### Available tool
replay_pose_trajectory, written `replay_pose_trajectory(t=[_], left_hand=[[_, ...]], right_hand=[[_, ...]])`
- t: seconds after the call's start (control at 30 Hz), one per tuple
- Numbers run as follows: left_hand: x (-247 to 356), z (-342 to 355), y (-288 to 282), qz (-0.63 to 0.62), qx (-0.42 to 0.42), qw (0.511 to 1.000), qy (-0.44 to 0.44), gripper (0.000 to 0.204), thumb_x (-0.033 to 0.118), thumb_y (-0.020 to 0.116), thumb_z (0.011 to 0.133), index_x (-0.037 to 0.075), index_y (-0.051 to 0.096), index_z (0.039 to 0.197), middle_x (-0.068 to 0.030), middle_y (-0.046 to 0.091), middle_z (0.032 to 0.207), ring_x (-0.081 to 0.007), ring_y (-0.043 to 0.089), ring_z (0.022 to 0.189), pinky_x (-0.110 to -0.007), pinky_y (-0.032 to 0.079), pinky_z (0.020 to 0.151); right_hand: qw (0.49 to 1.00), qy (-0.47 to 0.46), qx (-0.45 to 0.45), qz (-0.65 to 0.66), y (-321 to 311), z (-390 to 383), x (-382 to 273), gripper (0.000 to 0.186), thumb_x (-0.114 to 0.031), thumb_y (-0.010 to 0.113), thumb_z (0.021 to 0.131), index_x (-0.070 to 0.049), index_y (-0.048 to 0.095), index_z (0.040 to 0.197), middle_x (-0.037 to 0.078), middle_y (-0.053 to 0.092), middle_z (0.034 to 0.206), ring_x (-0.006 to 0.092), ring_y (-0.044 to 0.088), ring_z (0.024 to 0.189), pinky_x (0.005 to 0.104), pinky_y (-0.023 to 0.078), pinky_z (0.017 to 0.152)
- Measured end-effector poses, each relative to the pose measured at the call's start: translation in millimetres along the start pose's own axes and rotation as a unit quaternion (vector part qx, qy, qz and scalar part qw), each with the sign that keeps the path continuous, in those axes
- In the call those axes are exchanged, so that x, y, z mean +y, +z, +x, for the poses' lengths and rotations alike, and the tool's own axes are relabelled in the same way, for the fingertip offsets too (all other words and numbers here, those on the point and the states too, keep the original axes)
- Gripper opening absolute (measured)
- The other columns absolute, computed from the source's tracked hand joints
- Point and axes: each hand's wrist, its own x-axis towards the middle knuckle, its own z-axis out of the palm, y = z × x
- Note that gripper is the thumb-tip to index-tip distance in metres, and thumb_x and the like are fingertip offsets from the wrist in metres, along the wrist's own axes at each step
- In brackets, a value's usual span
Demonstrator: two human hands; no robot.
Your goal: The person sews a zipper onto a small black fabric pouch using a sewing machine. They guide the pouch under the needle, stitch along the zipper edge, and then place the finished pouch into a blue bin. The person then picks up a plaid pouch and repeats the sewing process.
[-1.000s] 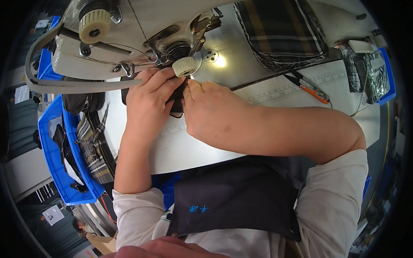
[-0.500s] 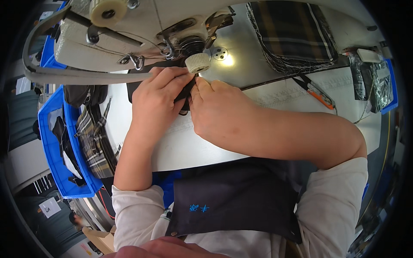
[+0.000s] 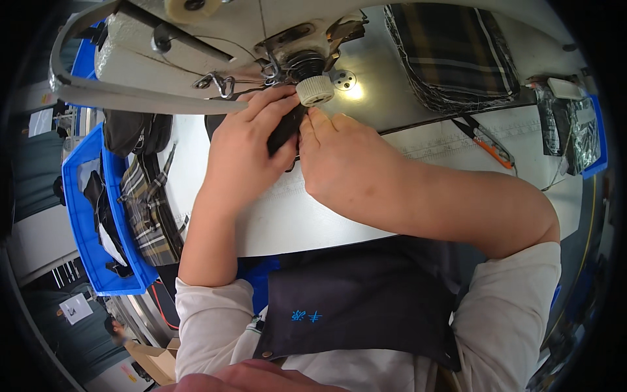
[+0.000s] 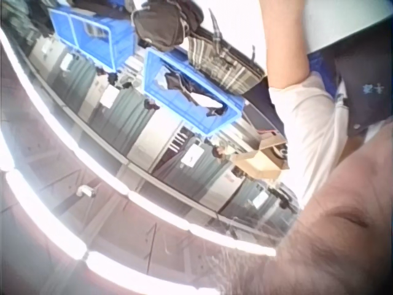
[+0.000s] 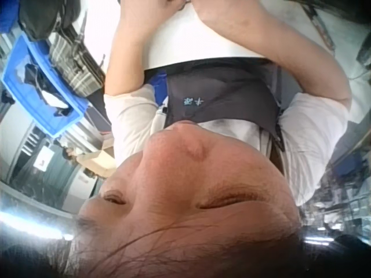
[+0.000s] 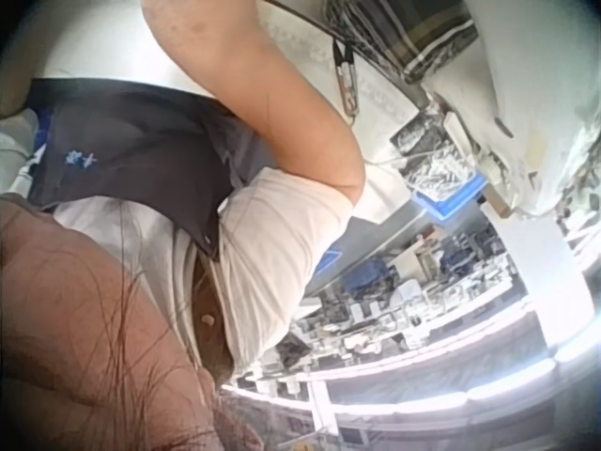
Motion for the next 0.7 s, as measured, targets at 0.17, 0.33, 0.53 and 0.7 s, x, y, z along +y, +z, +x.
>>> replay_pose_trajectory(t=[0.17, 0.33, 0.53, 0.7], left_hand=[[-8, -5, -12, -0.074, -0.031, 0.997, 0.012, 0.051, 0.013, 0.079, 0.085, 0.006, 0.07, 0.134, -0.0137, 0.066, 0.137, -0.0347, 0.067, 0.115, -0.042, 0.056, 0.095], [-6, -5, -13, -0.068, -0.045, 0.997, -0.012, 0.043, 0.011, 0.077, 0.09, 0.01, 0.073, 0.132, -0.011, 0.066, 0.123, -0.0353, 0.066, 0.106, -0.042, 0.055, 0.091], [-5, -4, -14, -0.042, -0.049, 0.998, 0.012, 0.042, 0.009, 0.077, 0.089, 0.012, 0.075, 0.131, -0.0076, 0.066, 0.119, -0.034, 0.065, 0.098, -0.042, 0.055, 0.085], [1, -4, -11, -0.013, -0.04, 0.999, 0.012, 0.042, 0.007, 0.078, 0.087, 0.013, 0.076, 0.128, -0.0061, 0.068, 0.118, -0.0327, 0.066, 0.096, -0.041, 0.056, 0.083]], right_hand=[[0.999, 0.003, -0.047, 0.025, -4, 1, -4, 0.039, -0.009, 0.067, 0.086, 0.014, 0.071, 0.117, 0.029, 0.071, 0.123, 0.041, 0.068, 0.122, 0.0455, 0.055, 0.105], [0.999, -0.027, 0.042, -0.011, 2, -1, -5, 0.042, -0.01, 0.073, 0.077, 0.017, 0.073, 0.11, 0.031, 0.073, 0.111, 0.0337, 0.068, 0.102, 0.038, 0.057, 0.081], [1.0, -0.014, -0.009, -0.002, -3, -1, -8, 0.035, -0.008, 0.069, 0.087, 0.014, 0.072, 0.114, 0.027, 0.073, 0.117, 0.0399, 0.07, 0.118, 0.0437, 0.057, 0.1], [0.999, -0.012, -0.034, -0.006, -6, 0, -8, 0.034, -0.008, 0.069, 0.087, 0.013, 0.073, 0.114, 0.027, 0.073, 0.117, 0.0392, 0.071, 0.116, 0.0439, 0.058, 0.098]])
